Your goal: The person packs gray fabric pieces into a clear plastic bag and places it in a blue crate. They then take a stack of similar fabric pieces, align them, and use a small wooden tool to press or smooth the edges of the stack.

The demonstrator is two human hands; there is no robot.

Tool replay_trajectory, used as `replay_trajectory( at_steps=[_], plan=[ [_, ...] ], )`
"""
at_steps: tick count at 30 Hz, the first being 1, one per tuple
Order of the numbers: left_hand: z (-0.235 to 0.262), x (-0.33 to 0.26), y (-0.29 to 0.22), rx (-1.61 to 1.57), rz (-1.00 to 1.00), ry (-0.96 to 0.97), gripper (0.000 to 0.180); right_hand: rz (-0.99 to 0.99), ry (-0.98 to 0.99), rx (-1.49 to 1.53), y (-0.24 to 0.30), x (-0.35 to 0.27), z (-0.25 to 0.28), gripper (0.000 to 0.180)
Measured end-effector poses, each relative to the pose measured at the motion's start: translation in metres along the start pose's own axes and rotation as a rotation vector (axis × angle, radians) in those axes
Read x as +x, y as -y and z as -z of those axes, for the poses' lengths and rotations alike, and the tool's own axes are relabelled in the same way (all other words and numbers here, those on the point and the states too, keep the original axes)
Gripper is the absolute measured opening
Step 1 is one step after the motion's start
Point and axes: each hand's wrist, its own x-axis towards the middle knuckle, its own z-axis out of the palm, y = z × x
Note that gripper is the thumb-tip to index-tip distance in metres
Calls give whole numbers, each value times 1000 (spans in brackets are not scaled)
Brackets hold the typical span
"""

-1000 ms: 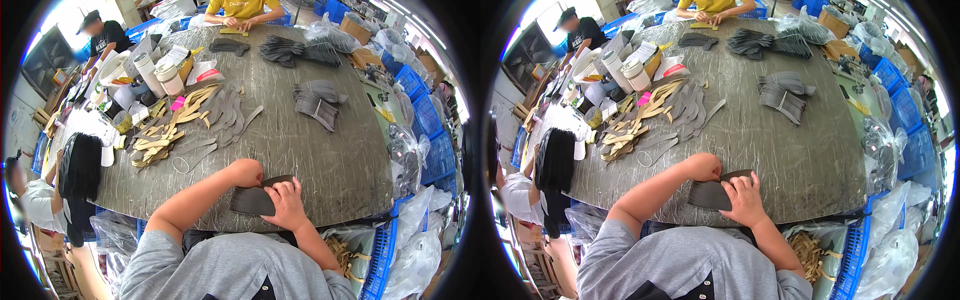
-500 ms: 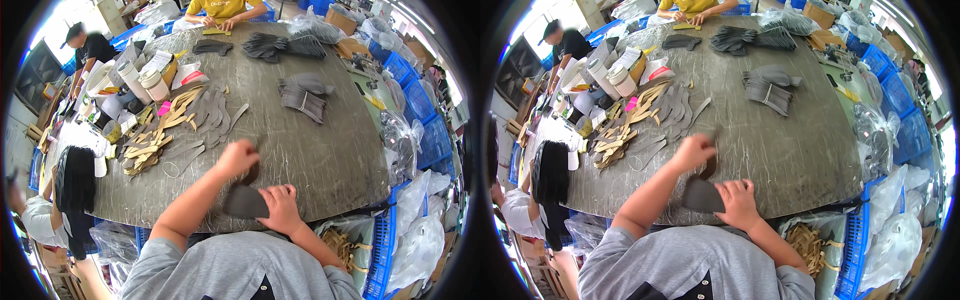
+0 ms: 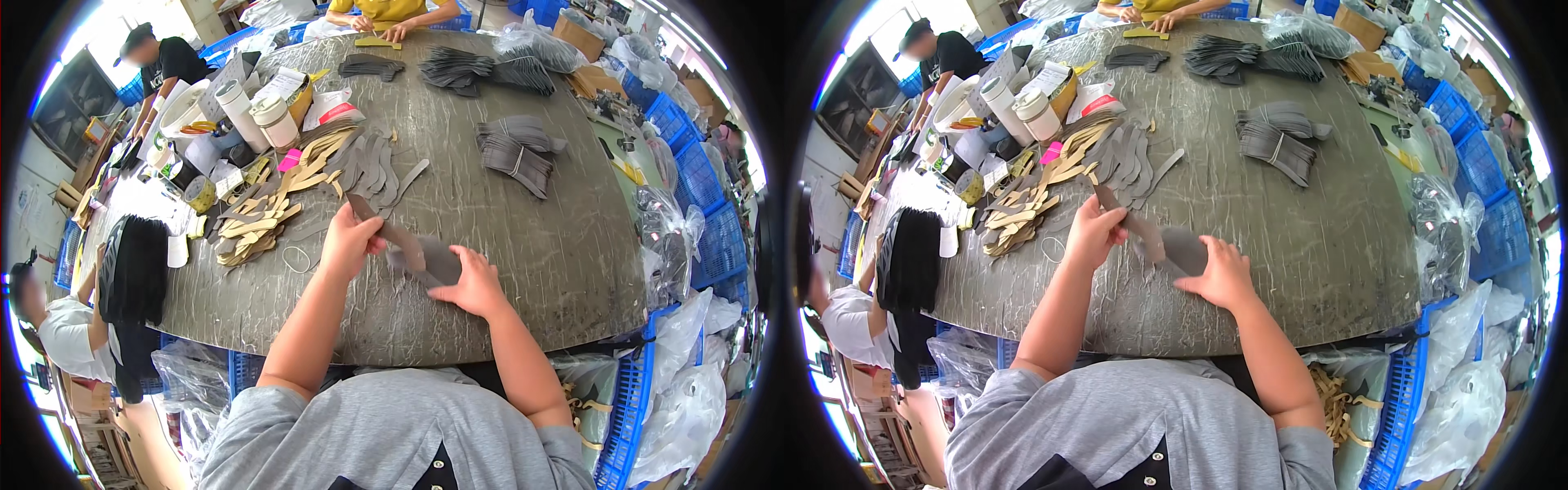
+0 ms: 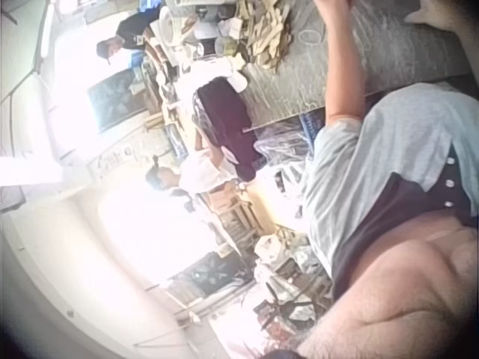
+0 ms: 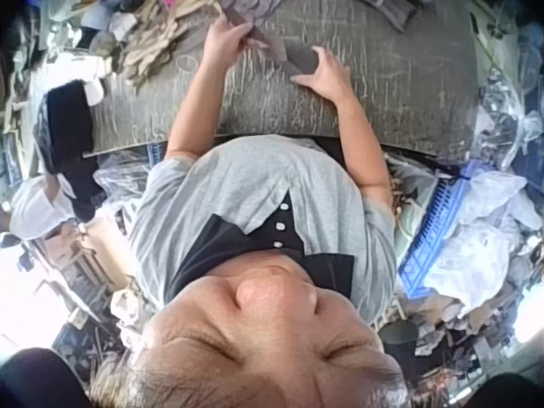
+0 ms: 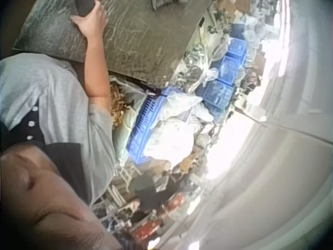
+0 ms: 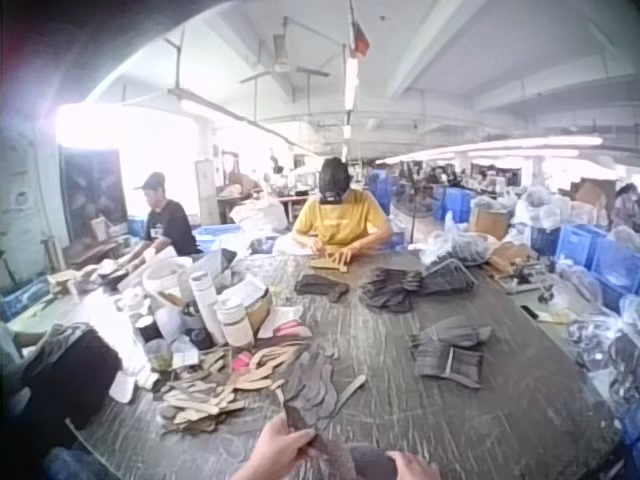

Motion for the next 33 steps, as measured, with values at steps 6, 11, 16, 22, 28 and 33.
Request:
replay_trajectory(
  at_steps=[6,11,16,22,28,33],
  plan=[
    [13,-36,22,197,73,14,24,21,-207,-285,5,18,-19,103],
    [12,-53,38,18,23,-30,18,112,-266,-288,-3,18,-21,102],
    [-8,-77,35,883,-1105,78,36,169,-336,-312,-9,20,-28,95],
    [-42,-90,93,1006,-660,177,57,221,-358,-340,-13,22,-28,86],
    [-48,-112,97,1089,-640,234,66,247,-362,-357,-13,21,-28,83],
    [-49,-110,107,1310,-641,279,66,252,-298,-338,-21,22,-28,94]
  ],
)
